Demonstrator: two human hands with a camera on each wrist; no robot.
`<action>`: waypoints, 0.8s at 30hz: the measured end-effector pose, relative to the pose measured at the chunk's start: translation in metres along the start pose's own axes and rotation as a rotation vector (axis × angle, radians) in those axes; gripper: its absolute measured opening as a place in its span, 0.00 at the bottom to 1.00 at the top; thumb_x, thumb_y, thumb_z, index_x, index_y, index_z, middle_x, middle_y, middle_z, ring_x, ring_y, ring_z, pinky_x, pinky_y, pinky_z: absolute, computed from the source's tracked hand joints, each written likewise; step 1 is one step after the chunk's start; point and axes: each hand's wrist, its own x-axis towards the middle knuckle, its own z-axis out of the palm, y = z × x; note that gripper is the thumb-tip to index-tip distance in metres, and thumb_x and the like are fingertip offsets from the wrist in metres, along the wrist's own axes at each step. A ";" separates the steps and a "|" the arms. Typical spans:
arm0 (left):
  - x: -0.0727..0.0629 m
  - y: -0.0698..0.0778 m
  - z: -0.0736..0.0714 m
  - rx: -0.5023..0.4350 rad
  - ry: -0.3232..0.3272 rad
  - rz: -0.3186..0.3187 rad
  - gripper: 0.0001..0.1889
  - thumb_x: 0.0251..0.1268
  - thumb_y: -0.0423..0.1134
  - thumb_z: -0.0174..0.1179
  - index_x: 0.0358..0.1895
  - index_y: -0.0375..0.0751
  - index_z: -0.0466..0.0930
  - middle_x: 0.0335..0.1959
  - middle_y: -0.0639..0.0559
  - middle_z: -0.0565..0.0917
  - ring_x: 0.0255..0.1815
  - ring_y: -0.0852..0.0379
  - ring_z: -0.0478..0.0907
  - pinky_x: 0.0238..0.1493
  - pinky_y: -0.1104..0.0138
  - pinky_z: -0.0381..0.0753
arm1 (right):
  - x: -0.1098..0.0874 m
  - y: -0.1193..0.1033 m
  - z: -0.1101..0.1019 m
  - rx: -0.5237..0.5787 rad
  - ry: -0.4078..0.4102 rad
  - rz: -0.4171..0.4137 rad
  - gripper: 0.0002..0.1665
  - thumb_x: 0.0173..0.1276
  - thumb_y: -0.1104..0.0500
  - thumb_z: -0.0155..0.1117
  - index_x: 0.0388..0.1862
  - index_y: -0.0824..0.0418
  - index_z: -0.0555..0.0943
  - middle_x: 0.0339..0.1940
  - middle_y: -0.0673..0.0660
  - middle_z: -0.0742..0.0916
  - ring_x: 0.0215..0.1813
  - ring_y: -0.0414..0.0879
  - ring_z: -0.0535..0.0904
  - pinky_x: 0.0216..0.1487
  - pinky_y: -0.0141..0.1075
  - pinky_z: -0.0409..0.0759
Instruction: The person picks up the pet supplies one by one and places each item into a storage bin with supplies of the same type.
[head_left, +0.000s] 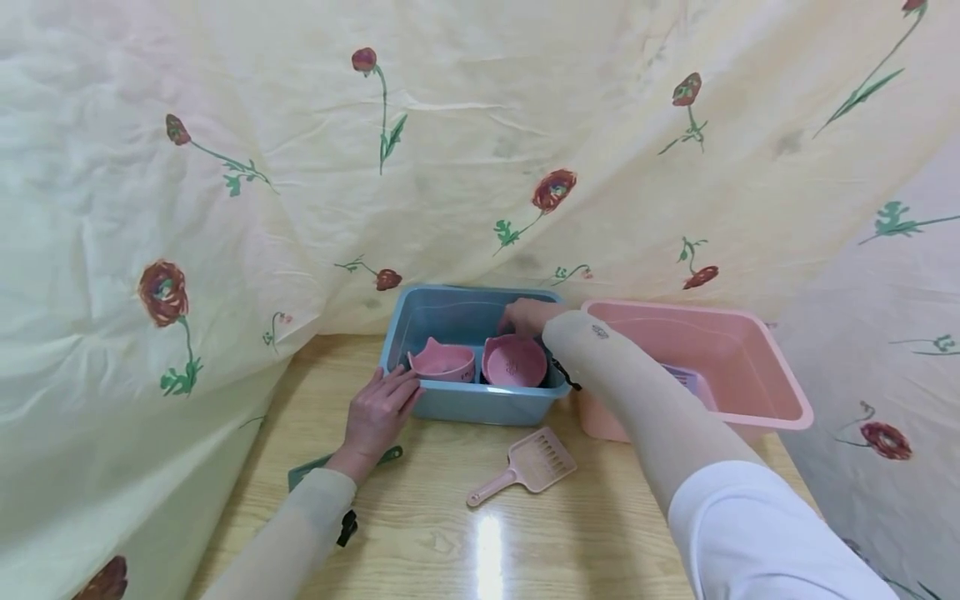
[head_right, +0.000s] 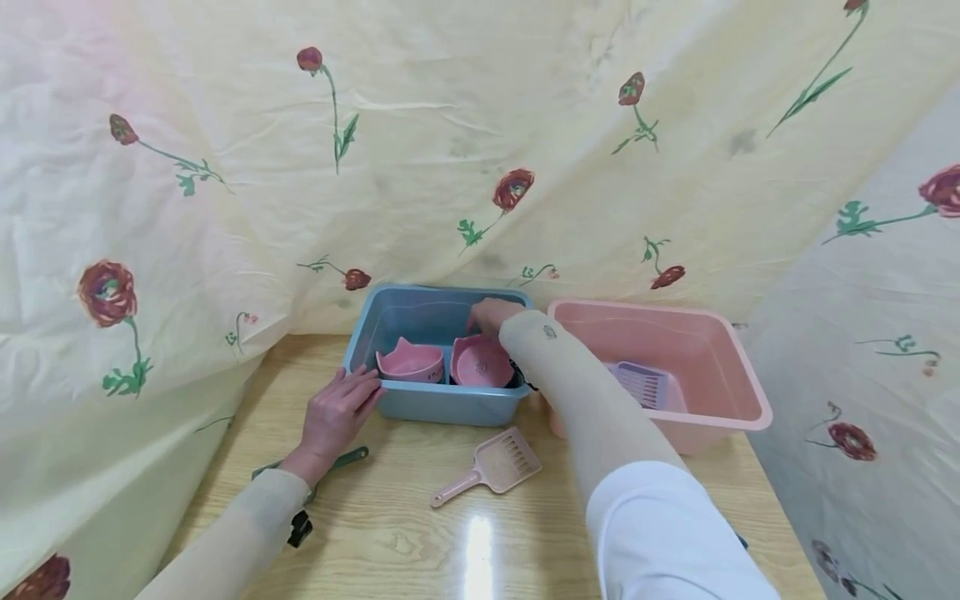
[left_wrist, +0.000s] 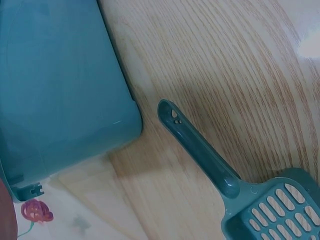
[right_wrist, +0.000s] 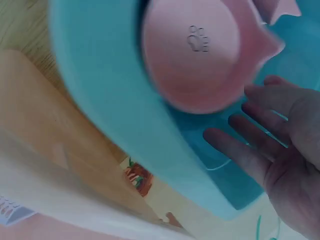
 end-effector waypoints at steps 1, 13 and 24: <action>0.000 0.000 0.000 0.002 0.000 0.001 0.16 0.54 0.34 0.83 0.45 0.36 0.92 0.49 0.40 0.92 0.49 0.39 0.91 0.55 0.39 0.86 | -0.001 -0.001 -0.002 -0.019 -0.001 -0.008 0.28 0.73 0.69 0.70 0.70 0.53 0.84 0.66 0.60 0.86 0.66 0.55 0.83 0.67 0.49 0.84; 0.002 0.001 -0.001 0.010 -0.029 -0.010 0.19 0.51 0.35 0.84 0.48 0.37 0.92 0.51 0.40 0.92 0.52 0.40 0.91 0.57 0.40 0.85 | -0.030 0.004 -0.026 0.043 -0.017 0.010 0.32 0.74 0.61 0.72 0.76 0.52 0.79 0.68 0.60 0.85 0.61 0.54 0.84 0.54 0.49 0.90; -0.001 0.001 -0.003 0.002 -0.036 -0.002 0.19 0.53 0.34 0.83 0.48 0.36 0.92 0.49 0.39 0.92 0.52 0.39 0.91 0.57 0.39 0.84 | -0.103 0.008 -0.053 0.062 0.002 -0.178 0.34 0.76 0.55 0.72 0.78 0.59 0.76 0.68 0.66 0.84 0.64 0.59 0.84 0.53 0.45 0.91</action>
